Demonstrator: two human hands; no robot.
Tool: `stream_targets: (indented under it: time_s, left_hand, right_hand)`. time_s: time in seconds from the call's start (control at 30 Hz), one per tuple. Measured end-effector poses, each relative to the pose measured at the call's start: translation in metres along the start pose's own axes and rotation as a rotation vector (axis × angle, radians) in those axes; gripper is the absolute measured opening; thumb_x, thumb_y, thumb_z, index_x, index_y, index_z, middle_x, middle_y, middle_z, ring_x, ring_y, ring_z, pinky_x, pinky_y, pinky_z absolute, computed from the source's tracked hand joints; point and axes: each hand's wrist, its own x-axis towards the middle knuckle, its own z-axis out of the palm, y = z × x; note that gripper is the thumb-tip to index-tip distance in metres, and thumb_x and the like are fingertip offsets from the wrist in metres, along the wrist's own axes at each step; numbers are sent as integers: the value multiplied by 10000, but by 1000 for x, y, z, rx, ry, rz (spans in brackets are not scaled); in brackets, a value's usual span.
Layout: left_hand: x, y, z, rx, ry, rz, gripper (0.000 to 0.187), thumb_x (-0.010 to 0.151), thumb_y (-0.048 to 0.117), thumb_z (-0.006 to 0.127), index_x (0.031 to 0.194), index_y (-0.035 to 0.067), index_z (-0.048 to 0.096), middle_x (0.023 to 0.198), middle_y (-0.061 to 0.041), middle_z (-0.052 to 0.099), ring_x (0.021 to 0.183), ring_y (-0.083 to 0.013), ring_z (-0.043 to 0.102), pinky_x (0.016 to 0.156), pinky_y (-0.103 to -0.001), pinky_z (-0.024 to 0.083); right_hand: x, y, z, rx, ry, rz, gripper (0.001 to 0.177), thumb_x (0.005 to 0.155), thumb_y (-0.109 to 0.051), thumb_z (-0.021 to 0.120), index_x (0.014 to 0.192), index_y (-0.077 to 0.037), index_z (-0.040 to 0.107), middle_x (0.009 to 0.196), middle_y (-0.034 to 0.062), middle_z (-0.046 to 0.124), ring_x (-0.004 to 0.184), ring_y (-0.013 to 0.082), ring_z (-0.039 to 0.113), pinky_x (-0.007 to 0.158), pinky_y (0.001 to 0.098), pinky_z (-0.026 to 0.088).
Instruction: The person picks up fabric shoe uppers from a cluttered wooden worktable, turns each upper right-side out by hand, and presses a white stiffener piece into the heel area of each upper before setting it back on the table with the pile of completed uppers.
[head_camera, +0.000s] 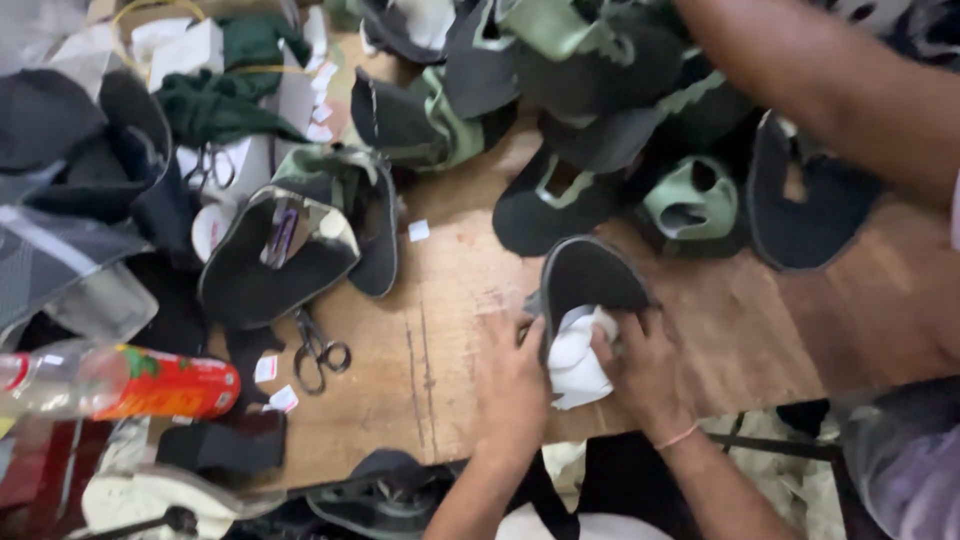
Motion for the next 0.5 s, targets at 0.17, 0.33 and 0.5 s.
stream_targets:
  time_s: [0.17, 0.33, 0.5]
  left_hand:
    - [-16, 5, -2, 83, -72, 7, 488, 788, -22, 624, 1266, 61, 673, 1303, -129, 588, 1127, -393, 609, 891, -482, 508]
    - [-18, 1, 10, -12, -61, 71, 499, 782, -66, 593, 1276, -22, 644, 1375, -187, 567, 1192, -392, 596, 957, -451, 510]
    - [-21, 8, 5, 25, -85, 122, 524, 782, -49, 601, 1305, -19, 623, 1351, -202, 579, 1200, -412, 583, 965, -454, 498]
  right_hand:
    - [9, 1, -3, -210, -226, 30, 309, 849, -249, 701, 1142, -161, 753, 1072, 209, 631, 880, 393, 644, 660, 483, 546]
    - [4, 12, -25, -301, -330, -91, 292, 894, -239, 693, 1156, -125, 755, 1018, 169, 624, 942, 363, 640, 726, 442, 549]
    - [-7, -30, -64, -168, -67, -138, 283, 834, -184, 691, 1098, -98, 744, 1190, 145, 639, 1080, 365, 607, 899, 480, 490]
